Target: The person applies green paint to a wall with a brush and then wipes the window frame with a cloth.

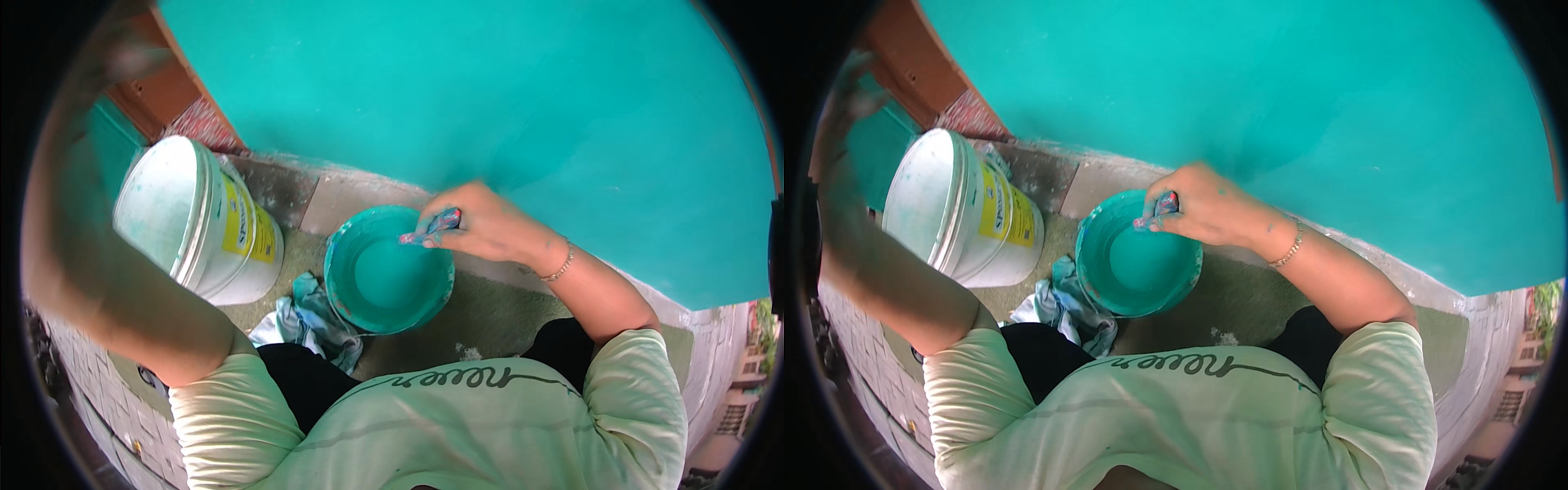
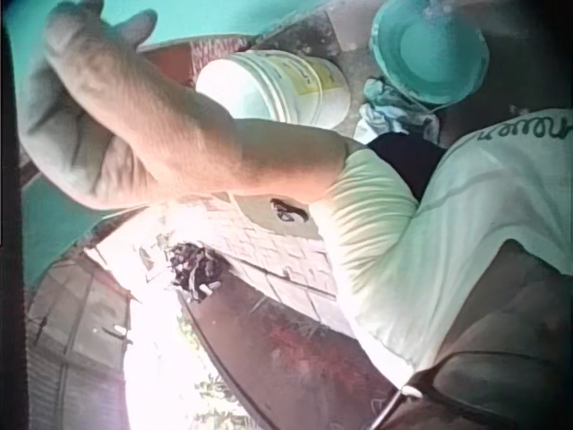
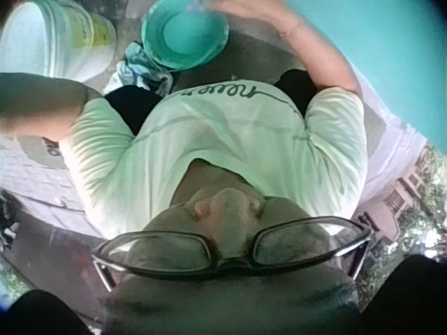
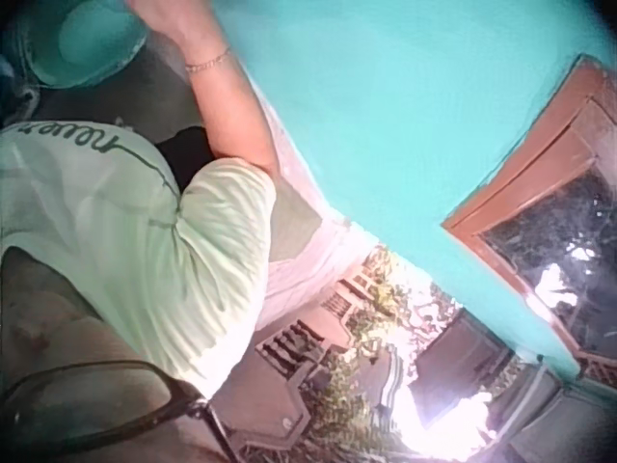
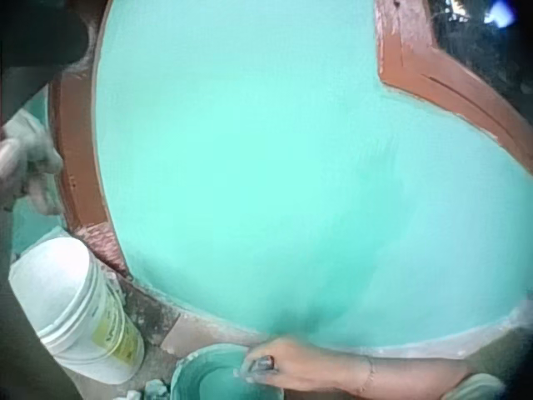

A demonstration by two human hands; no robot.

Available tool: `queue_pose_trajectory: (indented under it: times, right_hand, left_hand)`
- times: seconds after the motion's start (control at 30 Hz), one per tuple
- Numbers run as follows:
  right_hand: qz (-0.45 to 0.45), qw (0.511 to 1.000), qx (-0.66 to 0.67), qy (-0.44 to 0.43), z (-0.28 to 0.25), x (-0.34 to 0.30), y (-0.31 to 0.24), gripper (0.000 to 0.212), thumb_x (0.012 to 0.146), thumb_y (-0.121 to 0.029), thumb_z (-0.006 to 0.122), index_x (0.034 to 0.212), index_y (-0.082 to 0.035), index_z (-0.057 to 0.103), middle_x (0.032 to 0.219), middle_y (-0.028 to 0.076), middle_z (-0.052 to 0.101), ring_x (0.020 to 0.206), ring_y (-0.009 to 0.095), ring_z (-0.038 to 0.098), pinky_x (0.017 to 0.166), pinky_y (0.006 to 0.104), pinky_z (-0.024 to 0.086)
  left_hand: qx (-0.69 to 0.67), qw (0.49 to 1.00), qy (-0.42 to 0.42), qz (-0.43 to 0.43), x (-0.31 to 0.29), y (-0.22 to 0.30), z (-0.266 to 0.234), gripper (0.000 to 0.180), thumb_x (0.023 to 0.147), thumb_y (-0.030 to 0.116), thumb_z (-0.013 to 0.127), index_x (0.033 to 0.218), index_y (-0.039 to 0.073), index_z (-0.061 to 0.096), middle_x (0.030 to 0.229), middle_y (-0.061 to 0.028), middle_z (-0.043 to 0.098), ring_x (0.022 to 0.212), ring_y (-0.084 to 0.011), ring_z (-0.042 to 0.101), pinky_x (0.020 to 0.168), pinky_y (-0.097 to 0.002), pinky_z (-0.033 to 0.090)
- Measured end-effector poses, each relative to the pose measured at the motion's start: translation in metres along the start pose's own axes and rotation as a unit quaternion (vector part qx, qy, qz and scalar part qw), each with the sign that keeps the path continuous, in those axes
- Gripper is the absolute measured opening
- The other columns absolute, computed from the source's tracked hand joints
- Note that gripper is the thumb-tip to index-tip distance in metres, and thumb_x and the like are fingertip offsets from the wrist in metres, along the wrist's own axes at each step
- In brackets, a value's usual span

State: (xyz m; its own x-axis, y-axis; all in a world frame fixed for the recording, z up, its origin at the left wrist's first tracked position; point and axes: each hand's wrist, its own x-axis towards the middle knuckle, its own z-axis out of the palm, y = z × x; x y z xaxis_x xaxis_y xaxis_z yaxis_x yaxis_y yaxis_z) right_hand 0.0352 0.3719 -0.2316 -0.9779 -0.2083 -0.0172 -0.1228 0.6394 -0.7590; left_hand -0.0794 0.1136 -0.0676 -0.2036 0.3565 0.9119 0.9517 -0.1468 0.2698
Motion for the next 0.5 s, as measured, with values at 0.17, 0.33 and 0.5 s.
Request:
queue_pose_trajectory:
  times: [0.17, 0.33, 0.5]
  right_hand:
    - [0.004, 0.995, -0.038, -0.091, 0.051, 0.029, 0.051, 0.015, 0.076, -0.008, 0.074, 0.09, -0.005, 0.072, 0.075, 0.015, 0.065, 0.073, 0.03, 0.064, 0.066, 0.0401, 0.049]
    - [-0.009, 0.993, -0.093, -0.076, 0.103, 0.044, 0.092, 0.017, 0.075, -0.004, 0.073, 0.092, -0.006, 0.073, 0.082, 0.02, 0.067, 0.082, 0.038, 0.065, 0.073, 0.0441, 0.051]
    - [-0.062, 0.994, -0.073, -0.046, 0.137, 0.06, 0.11, 0.021, 0.075, -0.002, 0.068, 0.095, -0.007, 0.073, 0.089, 0.021, 0.068, 0.087, 0.039, 0.064, 0.075, 0.0454, 0.051]
  left_hand:
    - [0.114, 0.866, -0.412, -0.259, -0.027, -0.06, 0.033, 0.031, 0.087, 0.023, 0.066, 0.108, 0.001, 0.067, 0.1, -0.0135, 0.068, 0.088, -0.02, 0.065, 0.076, -0.0328, 0.051]
    - [0.105, 0.678, -0.644, -0.338, -0.145, -0.16, 0.098, 0.044, 0.085, 0.027, 0.068, 0.108, -0.009, 0.062, 0.099, -0.0226, 0.067, 0.091, -0.03, 0.067, 0.075, -0.0397, 0.053]
    - [0.039, 0.533, -0.67, -0.516, -0.221, -0.193, 0.116, 0.052, 0.088, 0.029, 0.067, 0.118, -0.012, 0.055, 0.106, -0.0232, 0.064, 0.089, -0.0325, 0.067, 0.071, -0.0392, 0.059]
